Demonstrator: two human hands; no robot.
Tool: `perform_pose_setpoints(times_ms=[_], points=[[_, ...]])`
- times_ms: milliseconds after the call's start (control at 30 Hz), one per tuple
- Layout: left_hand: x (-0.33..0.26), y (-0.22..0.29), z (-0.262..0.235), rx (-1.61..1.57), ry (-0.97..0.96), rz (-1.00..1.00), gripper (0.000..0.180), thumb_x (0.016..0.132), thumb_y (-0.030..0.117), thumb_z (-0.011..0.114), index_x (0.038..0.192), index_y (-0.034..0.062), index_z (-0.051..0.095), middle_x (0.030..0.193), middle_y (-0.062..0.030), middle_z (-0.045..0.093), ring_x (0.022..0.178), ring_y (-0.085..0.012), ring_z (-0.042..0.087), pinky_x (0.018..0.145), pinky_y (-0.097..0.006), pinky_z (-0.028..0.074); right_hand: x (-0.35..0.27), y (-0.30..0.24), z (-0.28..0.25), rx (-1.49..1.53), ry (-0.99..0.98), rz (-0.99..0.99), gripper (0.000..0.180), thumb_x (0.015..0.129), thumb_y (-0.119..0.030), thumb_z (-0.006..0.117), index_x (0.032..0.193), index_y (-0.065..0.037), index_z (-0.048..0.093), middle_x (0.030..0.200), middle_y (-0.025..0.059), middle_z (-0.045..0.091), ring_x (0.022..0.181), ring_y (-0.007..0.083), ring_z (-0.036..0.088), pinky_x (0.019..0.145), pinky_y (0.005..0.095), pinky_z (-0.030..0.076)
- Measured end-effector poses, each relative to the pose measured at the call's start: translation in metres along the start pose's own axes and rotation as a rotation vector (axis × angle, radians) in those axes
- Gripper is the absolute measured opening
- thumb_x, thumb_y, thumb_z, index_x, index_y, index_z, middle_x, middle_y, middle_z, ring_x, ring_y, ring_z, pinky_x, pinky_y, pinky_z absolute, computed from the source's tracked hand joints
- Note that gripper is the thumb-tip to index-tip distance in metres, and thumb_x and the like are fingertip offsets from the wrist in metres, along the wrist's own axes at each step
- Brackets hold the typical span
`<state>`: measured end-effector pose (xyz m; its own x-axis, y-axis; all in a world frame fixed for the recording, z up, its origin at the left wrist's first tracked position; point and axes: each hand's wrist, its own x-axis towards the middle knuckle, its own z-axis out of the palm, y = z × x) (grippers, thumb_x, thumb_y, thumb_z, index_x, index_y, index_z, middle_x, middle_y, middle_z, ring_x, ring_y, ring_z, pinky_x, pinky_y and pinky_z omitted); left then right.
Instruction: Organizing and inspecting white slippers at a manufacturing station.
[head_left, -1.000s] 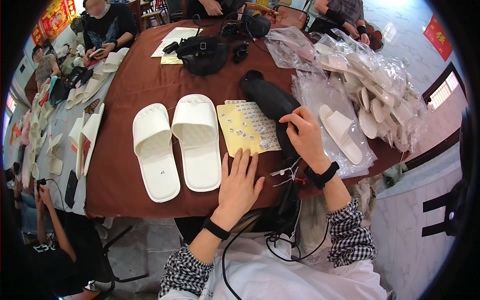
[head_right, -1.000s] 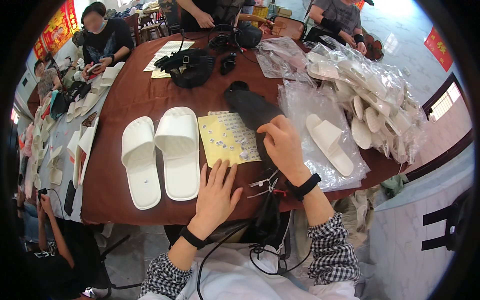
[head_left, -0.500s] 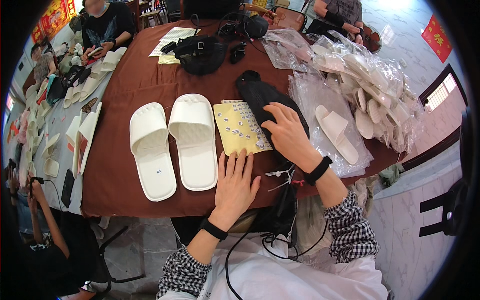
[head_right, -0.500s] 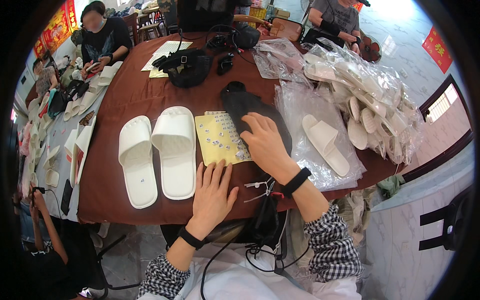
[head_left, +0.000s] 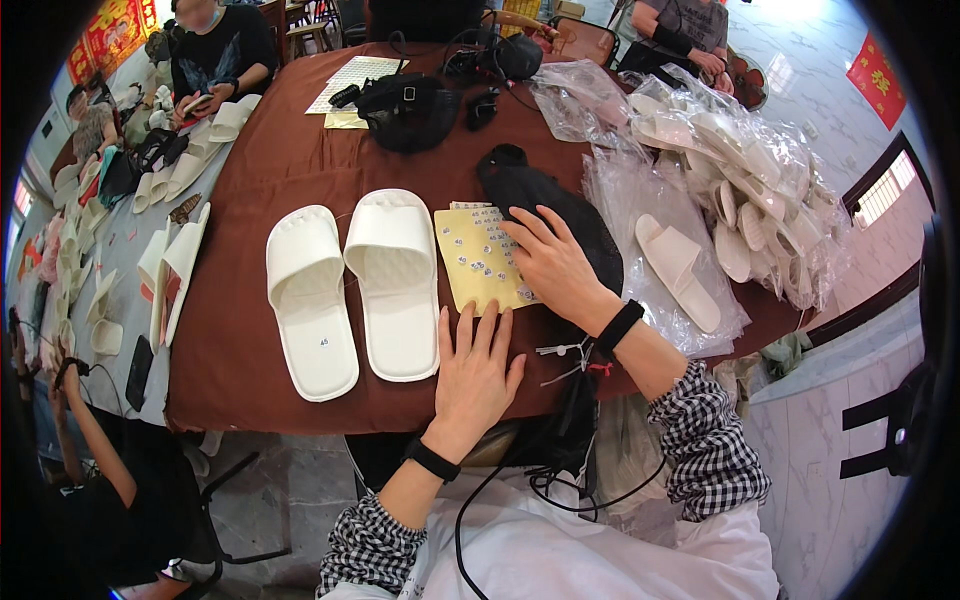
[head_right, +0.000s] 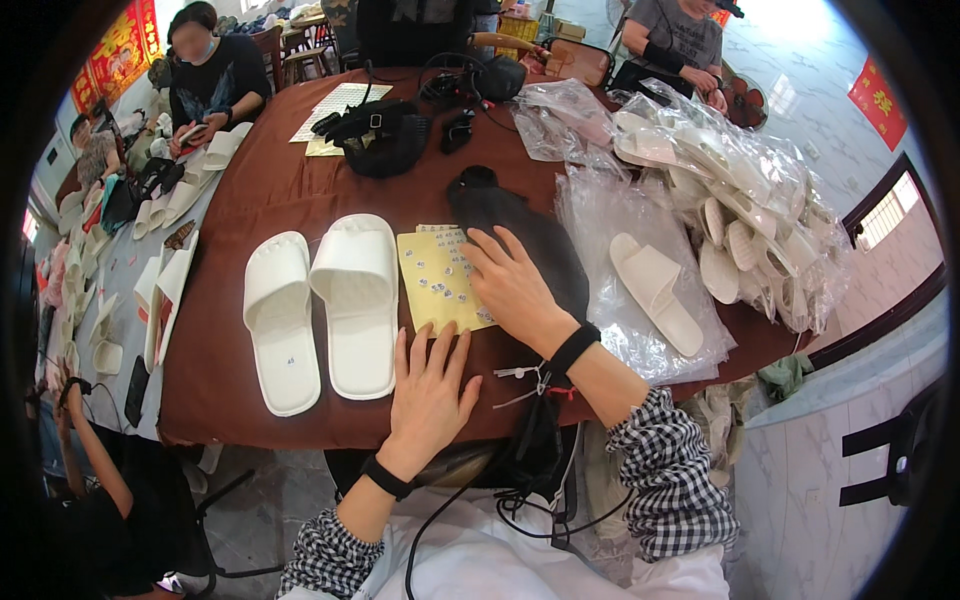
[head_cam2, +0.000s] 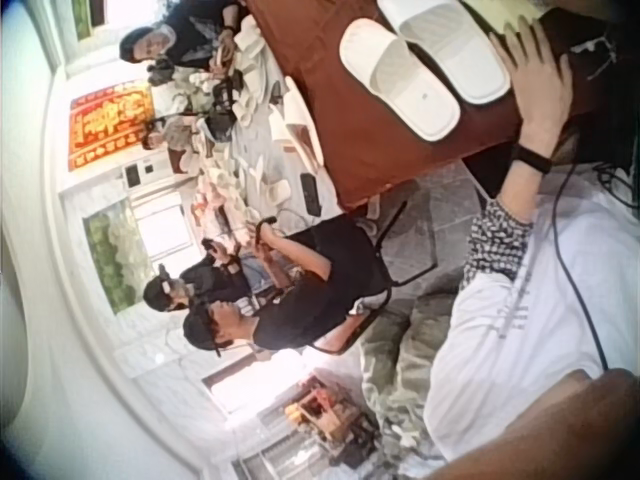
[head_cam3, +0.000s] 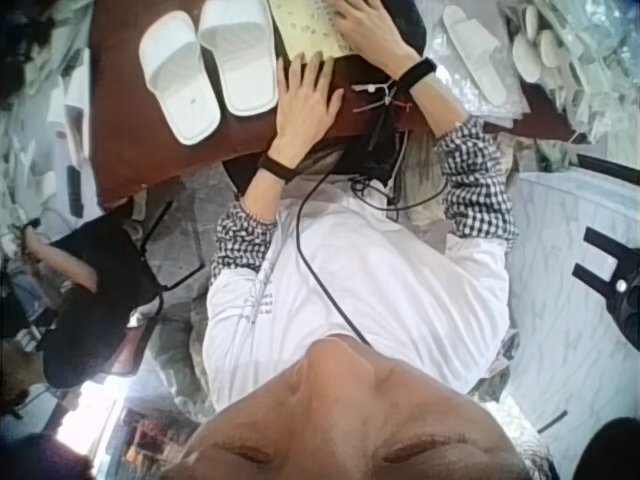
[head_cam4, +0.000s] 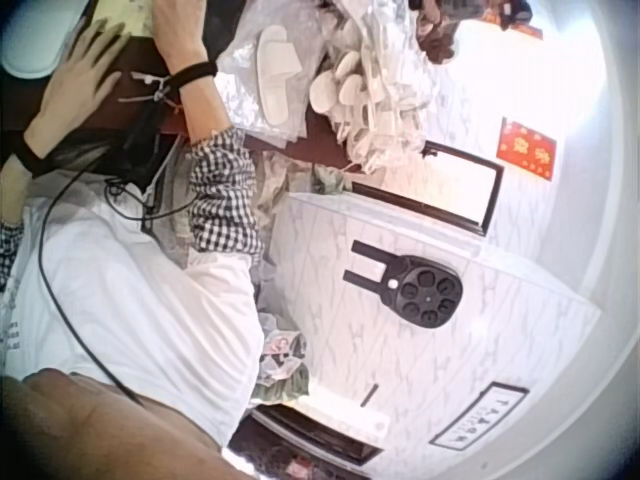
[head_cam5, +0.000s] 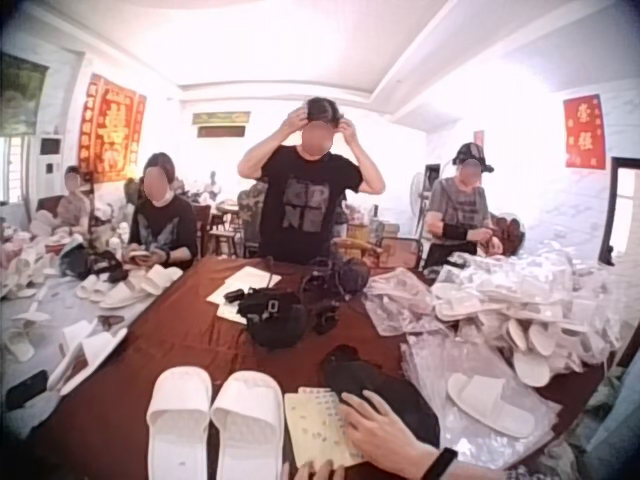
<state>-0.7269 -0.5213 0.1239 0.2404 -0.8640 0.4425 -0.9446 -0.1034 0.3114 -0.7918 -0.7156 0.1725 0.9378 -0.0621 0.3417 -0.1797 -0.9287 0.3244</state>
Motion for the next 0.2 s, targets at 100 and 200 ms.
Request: perform_pose_setpoints(times_ms=[100,200], points=[[-0.0001,0.0006,-0.0003,-0.013,-0.008,-0.006,0.056,0.089,0.031,0.064,0.136,0.0019,0.054,0.14,-0.0155,0.049,0.134,-0.0364,0.037,0.118,-0.056,0.02,0.001,-0.0001,0.0032,-0.021,0.007,-0.005,0.017,0.081,-0.01,0.061,0.088,0.0,0.073,0.128,0.0102,0.059,0.136,0.0255,0.043,0.117,0.0461,0.028],[-0.0005,0.0,-0.0009,-0.001,-0.011,-0.005,0.056,0.089,0.031,0.064,0.136,0.0024,0.054,0.14,-0.0155,0.049,0.134,-0.0366,0.037,0.119,-0.056,0.019,0.0029,0.0002,0.0061,-0.027,-0.019,-0.01,0.017,0.08,-0.01,0.062,0.089,-0.002,0.073,0.128,0.0107,0.059,0.135,0.0256,0.043,0.117,0.0452,0.028]])
